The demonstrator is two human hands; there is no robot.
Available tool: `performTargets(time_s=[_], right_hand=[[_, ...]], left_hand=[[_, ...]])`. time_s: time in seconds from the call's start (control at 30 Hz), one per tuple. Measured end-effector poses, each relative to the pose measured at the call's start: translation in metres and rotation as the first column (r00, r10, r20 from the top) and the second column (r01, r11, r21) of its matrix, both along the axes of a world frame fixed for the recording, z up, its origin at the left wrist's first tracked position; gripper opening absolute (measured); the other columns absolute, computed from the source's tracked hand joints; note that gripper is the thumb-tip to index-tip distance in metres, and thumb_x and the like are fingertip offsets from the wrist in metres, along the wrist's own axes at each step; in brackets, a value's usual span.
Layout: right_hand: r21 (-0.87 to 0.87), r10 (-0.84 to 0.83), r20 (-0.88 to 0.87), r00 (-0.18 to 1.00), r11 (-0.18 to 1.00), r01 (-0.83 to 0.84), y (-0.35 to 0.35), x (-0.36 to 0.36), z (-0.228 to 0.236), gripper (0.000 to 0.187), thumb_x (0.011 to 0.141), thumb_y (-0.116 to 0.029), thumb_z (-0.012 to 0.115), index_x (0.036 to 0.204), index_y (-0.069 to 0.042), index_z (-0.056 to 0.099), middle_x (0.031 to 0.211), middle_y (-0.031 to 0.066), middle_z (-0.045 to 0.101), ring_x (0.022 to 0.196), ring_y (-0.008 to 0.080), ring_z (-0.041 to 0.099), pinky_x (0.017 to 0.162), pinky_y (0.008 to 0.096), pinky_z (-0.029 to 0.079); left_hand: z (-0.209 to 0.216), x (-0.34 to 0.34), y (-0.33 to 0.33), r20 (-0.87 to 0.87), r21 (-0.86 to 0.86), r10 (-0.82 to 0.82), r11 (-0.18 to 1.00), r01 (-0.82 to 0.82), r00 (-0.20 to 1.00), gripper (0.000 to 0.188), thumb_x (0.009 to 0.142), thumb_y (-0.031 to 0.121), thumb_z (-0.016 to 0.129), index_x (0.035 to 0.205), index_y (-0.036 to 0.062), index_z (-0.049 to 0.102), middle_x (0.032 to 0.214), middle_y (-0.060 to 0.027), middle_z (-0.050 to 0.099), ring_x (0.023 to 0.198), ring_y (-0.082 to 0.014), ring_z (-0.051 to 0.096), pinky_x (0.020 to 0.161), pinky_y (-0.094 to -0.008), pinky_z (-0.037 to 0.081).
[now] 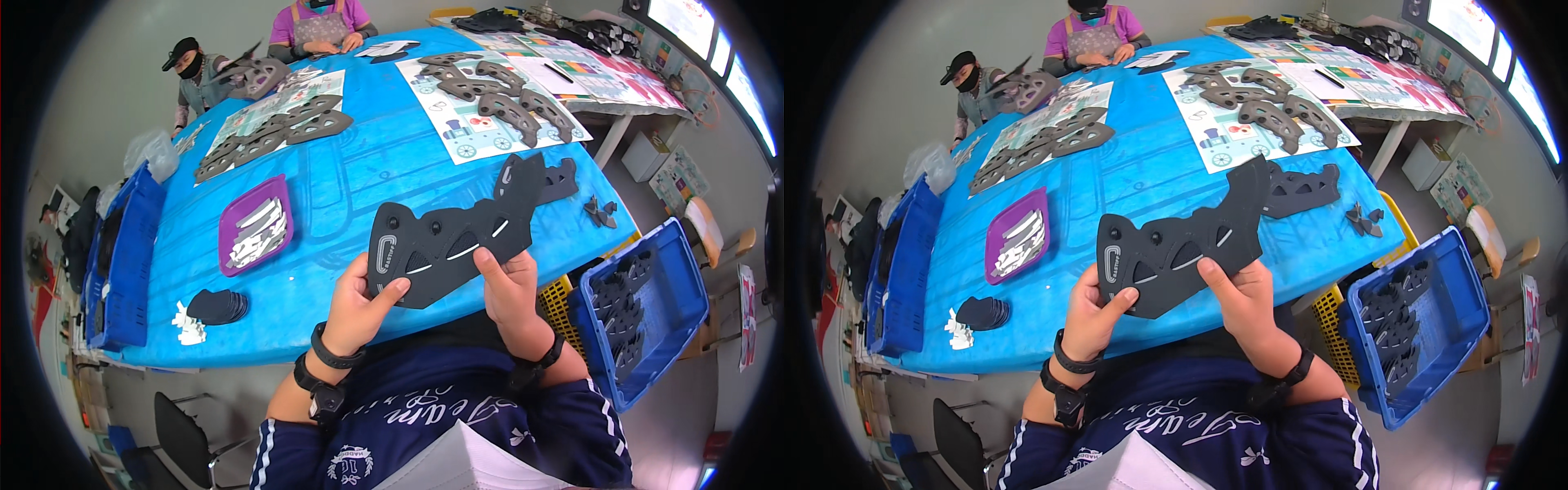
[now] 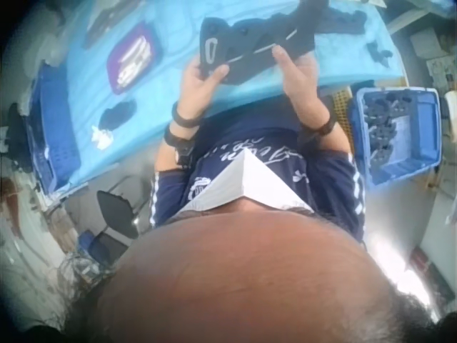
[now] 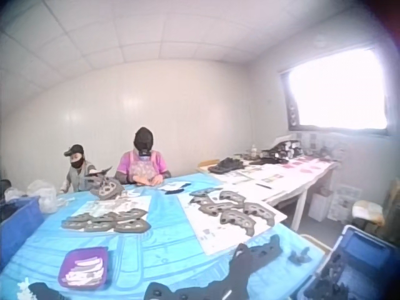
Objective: Applying adhesive strips to black synthetic shoe upper components at a manufacturing workstation.
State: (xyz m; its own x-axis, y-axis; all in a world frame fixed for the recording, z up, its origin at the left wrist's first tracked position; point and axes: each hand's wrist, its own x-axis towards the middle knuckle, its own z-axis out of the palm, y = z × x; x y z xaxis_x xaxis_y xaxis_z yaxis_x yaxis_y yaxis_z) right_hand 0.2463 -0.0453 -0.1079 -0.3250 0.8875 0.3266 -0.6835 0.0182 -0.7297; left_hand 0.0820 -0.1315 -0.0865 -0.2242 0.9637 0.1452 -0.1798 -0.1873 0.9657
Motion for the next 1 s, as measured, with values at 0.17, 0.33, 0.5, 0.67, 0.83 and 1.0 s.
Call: performTargets(time_s=[0.17,0.33,0.5,0.67,0.83,1.0], right_hand=[[0.174,-0.253,0.208,0.945,0.96,0.218,0.029,0.022,0.024,0.026,0.082,-0.003,0.059,0.108,0.001,0.054,0.104,0.0058,0.057,0.091,0.0126,0.054,0.078,0.0263,0.043],[0.074,-0.38,0.275,0.883,0.924,0.375,0.143,0.098,0.01,0.045,0.082,-0.014,0.062,0.12,0.002,0.042,0.103,0.0074,0.059,0.084,0.0146,0.061,0.065,0.023,0.048],[0.652,-0.543,0.705,-0.455,0.75,0.115,0.165,0.11,0.024,0.073,0.076,-0.033,0.067,0.124,0.008,0.031,0.091,0.0216,0.062,0.082,0.0309,0.062,0.068,0.0368,0.049],[0.77,-0.733,0.597,-0.326,0.637,-0.023,0.195,0.1,0.078,0.043,0.082,-0.031,0.053,0.119,-0.011,0.049,0.091,0.0204,0.062,0.083,0.0357,0.06,0.072,0.04,0.047],[0.688,-0.735,0.657,-0.167,0.675,-0.268,0.214,0.104,0.085,0.024,0.079,-0.014,0.046,0.091,-0.009,0.066,0.084,0.0164,0.063,0.08,0.032,0.06,0.073,0.0386,0.047],[0.588,-0.71,0.699,-0.084,0.638,-0.498,0.142,0.055,0.061,0.027,0.077,-0.011,0.049,0.098,-0.014,0.065,0.079,0.0152,0.064,0.073,0.0305,0.061,0.067,0.0392,0.049]], left_hand=[[-0.008,-0.005,0.01,-0.179,0.047,0.057,0.998,-0.049,0.982,0.031,0.084,-0.001,0.055,0.113,-0.0011,0.045,0.097,-0.0074,0.059,0.084,-0.011,0.057,0.075,-0.0244,0.047],[0.016,-0.018,0.021,-0.057,0.238,0.219,0.951,-0.199,0.974,0.038,0.086,0.005,0.052,0.121,0.0024,0.039,0.095,-0.009,0.06,0.083,-0.0144,0.057,0.078,-0.0302,0.047],[0.003,-0.046,0.011,-0.114,0.238,0.316,0.929,-0.283,0.942,0.042,0.085,0.004,0.05,0.124,0.0035,0.034,0.088,-0.0078,0.058,0.076,-0.0137,0.053,0.073,-0.0292,0.044],[-0.02,-0.067,0.007,-0.106,0.174,0.413,0.903,-0.392,0.905,0.04,0.085,0.005,0.052,0.121,0.0043,0.035,0.082,-0.0056,0.055,0.073,-0.0106,0.051,0.07,-0.0244,0.043],[-0.028,-0.066,0.003,-0.141,0.121,0.373,0.926,-0.358,0.917,0.039,0.086,0.003,0.051,0.121,0.0038,0.036,0.082,-0.0058,0.056,0.071,-0.0094,0.05,0.067,-0.0221,0.043],[-0.034,-0.064,-0.004,-0.14,0.144,0.335,0.938,-0.316,0.932,0.039,0.085,0.002,0.053,0.12,0.0034,0.036,0.083,-0.0057,0.056,0.071,-0.0082,0.051,0.067,-0.0217,0.044]])
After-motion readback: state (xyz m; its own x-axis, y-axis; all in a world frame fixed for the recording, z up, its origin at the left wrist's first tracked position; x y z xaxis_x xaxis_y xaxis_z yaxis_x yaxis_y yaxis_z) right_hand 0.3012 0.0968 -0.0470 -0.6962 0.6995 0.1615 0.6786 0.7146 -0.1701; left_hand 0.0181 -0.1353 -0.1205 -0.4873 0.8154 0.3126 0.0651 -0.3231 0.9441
